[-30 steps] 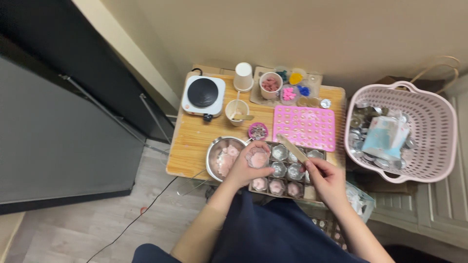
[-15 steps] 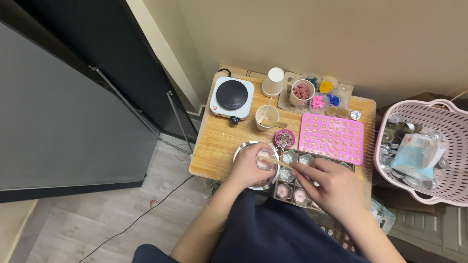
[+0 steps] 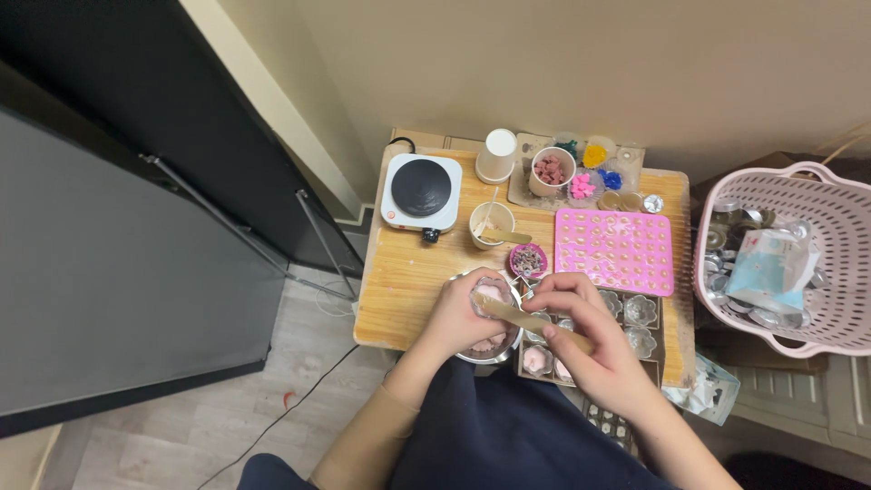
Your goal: Preparing and mixing wax flakes with pigments or additives in a workshop setting.
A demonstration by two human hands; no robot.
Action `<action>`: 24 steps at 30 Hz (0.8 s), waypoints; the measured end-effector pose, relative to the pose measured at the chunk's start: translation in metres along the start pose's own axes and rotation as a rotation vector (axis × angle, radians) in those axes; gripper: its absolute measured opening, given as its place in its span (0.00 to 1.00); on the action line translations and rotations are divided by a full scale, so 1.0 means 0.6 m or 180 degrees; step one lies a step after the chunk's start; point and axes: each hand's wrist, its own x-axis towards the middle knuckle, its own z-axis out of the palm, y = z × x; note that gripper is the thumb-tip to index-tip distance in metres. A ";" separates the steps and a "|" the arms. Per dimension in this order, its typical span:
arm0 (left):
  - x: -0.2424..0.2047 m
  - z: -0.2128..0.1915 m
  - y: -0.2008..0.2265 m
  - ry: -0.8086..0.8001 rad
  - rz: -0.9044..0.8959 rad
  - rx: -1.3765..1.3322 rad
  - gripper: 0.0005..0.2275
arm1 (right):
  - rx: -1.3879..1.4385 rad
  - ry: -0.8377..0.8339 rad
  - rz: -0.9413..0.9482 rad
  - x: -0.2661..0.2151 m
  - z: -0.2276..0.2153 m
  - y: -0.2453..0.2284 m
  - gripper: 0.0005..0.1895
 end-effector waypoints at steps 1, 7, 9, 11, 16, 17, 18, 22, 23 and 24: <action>0.003 0.004 -0.002 -0.0031 0.0005 -0.0007 0.21 | -0.0010 0.0026 0.0015 -0.008 0.007 0.016 0.15; 0.005 0.012 0.008 -0.0191 -0.0235 0.0068 0.19 | 0.2161 0.0475 0.0088 -0.036 0.033 0.094 0.24; 0.007 0.015 0.001 -0.0265 -0.0055 -0.0103 0.19 | 0.2251 0.0437 -0.0427 -0.033 0.035 0.116 0.34; 0.005 0.017 0.010 -0.0206 -0.0065 -0.0001 0.19 | 0.2326 0.0432 -0.0542 -0.025 0.037 0.094 0.35; 0.002 0.025 -0.002 -0.0067 -0.0046 0.0016 0.19 | 0.2346 0.0274 -0.0692 -0.002 0.041 0.022 0.31; 0.001 0.026 -0.004 -0.0094 0.0030 -0.0117 0.20 | 0.2387 0.0327 -0.0463 -0.003 0.041 0.019 0.29; 0.001 0.025 -0.006 -0.0112 0.0111 -0.0241 0.20 | 0.2432 0.0372 -0.0245 -0.002 0.043 0.017 0.28; 0.000 0.025 0.008 -0.0168 -0.0214 -0.0125 0.19 | 0.2266 0.0412 -0.0047 0.011 0.058 0.019 0.30; -0.001 0.026 0.005 -0.0157 -0.0147 -0.0158 0.20 | 0.2030 0.0405 -0.0245 0.011 0.061 0.029 0.31; -0.002 0.026 0.002 -0.0151 -0.0078 -0.0191 0.20 | 0.1793 0.0404 -0.0443 0.012 0.065 0.039 0.33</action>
